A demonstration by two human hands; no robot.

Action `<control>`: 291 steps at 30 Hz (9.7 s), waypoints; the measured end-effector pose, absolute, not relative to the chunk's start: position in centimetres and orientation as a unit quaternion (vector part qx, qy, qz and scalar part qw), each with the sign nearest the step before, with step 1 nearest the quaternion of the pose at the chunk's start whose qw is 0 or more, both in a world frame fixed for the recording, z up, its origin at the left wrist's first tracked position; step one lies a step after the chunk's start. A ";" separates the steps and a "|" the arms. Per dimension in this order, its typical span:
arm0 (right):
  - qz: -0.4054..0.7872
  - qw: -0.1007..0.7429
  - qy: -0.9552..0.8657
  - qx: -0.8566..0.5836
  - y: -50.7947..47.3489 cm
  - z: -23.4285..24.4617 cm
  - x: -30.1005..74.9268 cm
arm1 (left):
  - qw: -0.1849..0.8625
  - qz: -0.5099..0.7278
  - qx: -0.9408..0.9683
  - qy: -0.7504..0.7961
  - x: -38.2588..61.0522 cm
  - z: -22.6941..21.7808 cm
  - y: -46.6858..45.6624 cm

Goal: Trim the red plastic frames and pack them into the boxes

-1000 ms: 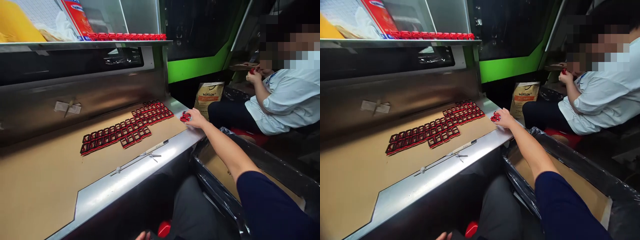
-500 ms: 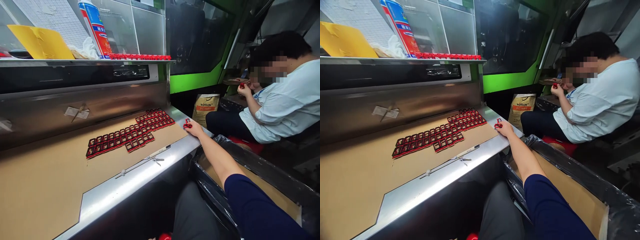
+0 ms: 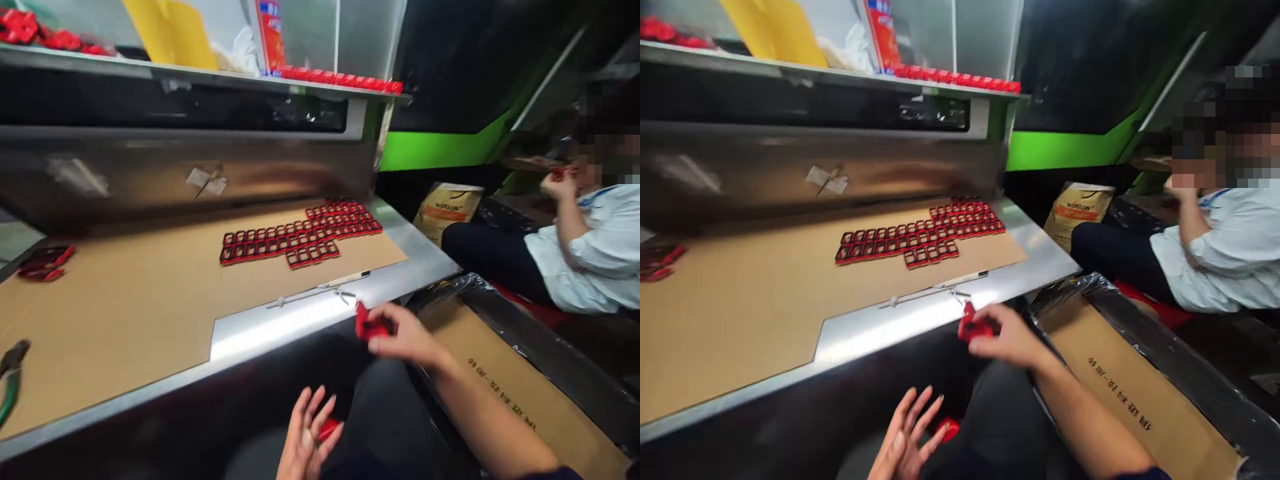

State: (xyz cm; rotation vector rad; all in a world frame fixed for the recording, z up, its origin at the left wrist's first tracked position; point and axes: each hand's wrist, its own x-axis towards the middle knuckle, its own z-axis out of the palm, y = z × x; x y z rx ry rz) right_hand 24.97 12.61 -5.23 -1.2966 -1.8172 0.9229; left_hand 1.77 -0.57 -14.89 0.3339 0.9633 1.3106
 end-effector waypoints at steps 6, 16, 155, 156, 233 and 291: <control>0.604 0.246 -0.666 -0.363 1.2 -11.8 16.4 | 0.670 0.544 0.021 0.505 1.5 -13.3 -0.6; 0.903 0.218 -0.176 -0.327 2.1 -13.9 15.9 | 0.555 0.448 0.435 0.549 -1.9 -12.8 -2.8; 0.515 0.428 -0.620 -0.408 -1.7 -12.4 16.8 | 0.470 0.430 0.552 0.537 -1.3 -12.8 -6.9; 0.537 0.424 -0.593 -0.424 -1.8 -12.3 16.9 | 0.470 0.428 0.555 0.537 -1.3 -12.9 -6.9; 0.902 0.292 -0.106 -0.301 -2.3 -16.3 15.9 | 0.373 0.499 0.616 0.481 -1.3 -11.8 -6.0; 0.188 0.307 -0.889 -0.283 -1.6 -8.4 20.8 | 0.408 0.423 0.703 0.401 -2.0 -13.4 -4.5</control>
